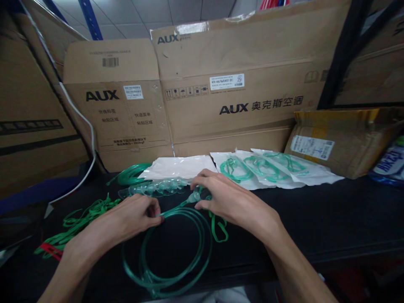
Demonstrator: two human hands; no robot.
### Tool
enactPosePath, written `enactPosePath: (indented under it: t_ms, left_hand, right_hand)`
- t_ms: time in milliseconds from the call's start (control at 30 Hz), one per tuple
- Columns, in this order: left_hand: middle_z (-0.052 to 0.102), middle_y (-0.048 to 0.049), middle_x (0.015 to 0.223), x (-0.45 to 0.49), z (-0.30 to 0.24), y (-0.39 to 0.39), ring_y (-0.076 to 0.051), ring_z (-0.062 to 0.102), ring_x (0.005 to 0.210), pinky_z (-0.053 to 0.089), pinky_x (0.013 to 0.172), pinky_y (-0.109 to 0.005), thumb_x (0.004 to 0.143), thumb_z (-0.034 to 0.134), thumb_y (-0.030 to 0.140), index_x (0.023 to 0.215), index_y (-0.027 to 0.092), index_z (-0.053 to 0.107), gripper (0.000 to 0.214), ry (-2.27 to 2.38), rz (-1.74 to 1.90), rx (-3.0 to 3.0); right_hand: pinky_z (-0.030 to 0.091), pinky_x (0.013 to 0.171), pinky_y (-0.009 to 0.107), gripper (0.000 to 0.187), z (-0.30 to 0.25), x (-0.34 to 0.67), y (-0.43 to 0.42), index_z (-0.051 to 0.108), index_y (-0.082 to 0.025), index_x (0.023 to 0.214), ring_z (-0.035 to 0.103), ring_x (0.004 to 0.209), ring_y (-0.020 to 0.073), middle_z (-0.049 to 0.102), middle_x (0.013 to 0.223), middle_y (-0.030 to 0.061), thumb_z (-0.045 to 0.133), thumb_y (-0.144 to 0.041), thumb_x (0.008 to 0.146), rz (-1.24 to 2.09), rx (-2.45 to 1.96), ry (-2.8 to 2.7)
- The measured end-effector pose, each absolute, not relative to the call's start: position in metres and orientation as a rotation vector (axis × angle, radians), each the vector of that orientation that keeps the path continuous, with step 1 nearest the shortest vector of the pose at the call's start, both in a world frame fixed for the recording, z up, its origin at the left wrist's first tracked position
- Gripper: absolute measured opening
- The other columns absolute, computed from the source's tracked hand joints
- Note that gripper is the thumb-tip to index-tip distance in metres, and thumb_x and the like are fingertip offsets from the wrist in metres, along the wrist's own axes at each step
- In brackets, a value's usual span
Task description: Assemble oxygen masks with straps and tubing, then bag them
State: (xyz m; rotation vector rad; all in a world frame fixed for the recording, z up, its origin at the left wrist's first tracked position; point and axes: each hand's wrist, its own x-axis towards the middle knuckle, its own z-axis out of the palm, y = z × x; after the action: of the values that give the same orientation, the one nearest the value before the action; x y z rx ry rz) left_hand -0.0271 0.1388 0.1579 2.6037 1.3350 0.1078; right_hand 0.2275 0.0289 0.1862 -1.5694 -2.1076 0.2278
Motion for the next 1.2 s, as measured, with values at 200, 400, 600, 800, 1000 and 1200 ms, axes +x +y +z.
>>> enactPosePath:
  t_ms: [200,400,600,800,1000,1200]
  left_hand:
    - [0.071,-0.0045,0.091,-0.018,0.157,0.139,-0.026,0.065,0.090,0.042,0.072,-0.033,0.076,0.065,0.036,0.088,0.025,0.071,0.017,1.326,0.159,2.636]
    - [0.073,-0.0004,0.091,-0.017,0.163,0.133,-0.024,0.067,0.089,0.043,0.072,-0.031,0.080,0.069,0.048,0.099,0.028,0.072,0.027,1.161,0.146,2.576]
    - [0.075,-0.0022,0.093,-0.014,0.177,0.119,-0.023,0.069,0.089,0.046,0.075,-0.031,0.092,0.055,0.062,0.101,0.025,0.076,0.043,1.087,0.172,2.491]
    - [0.071,-0.0029,0.108,-0.017,0.169,0.120,-0.026,0.065,0.103,0.045,0.086,-0.032,0.082,0.072,0.050,0.114,0.027,0.071,0.039,1.132,0.182,2.565]
    - [0.069,-0.0040,0.096,-0.016,0.161,0.121,-0.024,0.066,0.099,0.047,0.077,-0.030,0.081,0.059,0.027,0.096,0.023,0.069,0.019,1.229,0.184,2.580]
    - [0.066,-0.0050,0.094,-0.008,0.164,0.113,-0.021,0.067,0.077,0.047,0.064,-0.029,0.073,0.065,0.036,0.086,0.022,0.066,0.020,1.319,0.199,2.521]
  right_hand:
    - [0.041,0.105,0.033,0.028,0.185,0.228,0.032,0.066,-0.026,0.114,0.058,0.120,0.0235,0.059,0.135,0.0034,0.076,-0.028,0.088,0.314,-1.451,-2.201]
    - [0.043,0.105,0.034,0.035,0.191,0.229,0.025,0.069,-0.025,0.121,0.060,0.121,0.0251,0.067,0.128,0.0045,0.077,-0.035,0.088,0.387,-1.503,-2.201]
    - [0.044,0.106,0.040,0.051,0.179,0.223,0.025,0.063,-0.021,0.136,0.058,0.128,0.0316,0.064,0.137,0.0129,0.076,-0.028,0.087,0.349,-1.778,-2.161]
    - [0.047,0.098,0.038,0.030,0.178,0.215,0.024,0.069,-0.020,0.124,0.063,0.115,0.0292,0.069,0.118,0.0128,0.062,-0.021,0.095,0.233,-1.783,-2.107]
    - [0.048,0.092,0.037,0.026,0.185,0.216,0.014,0.071,-0.021,0.119,0.065,0.107,0.0281,0.070,0.110,0.0113,0.061,-0.025,0.095,0.197,-1.749,-2.071]
    - [0.051,0.088,0.035,0.028,0.187,0.217,0.007,0.075,-0.022,0.112,0.068,0.105,0.0287,0.073,0.109,0.0087,0.075,-0.029,0.086,0.286,-1.734,-2.088]
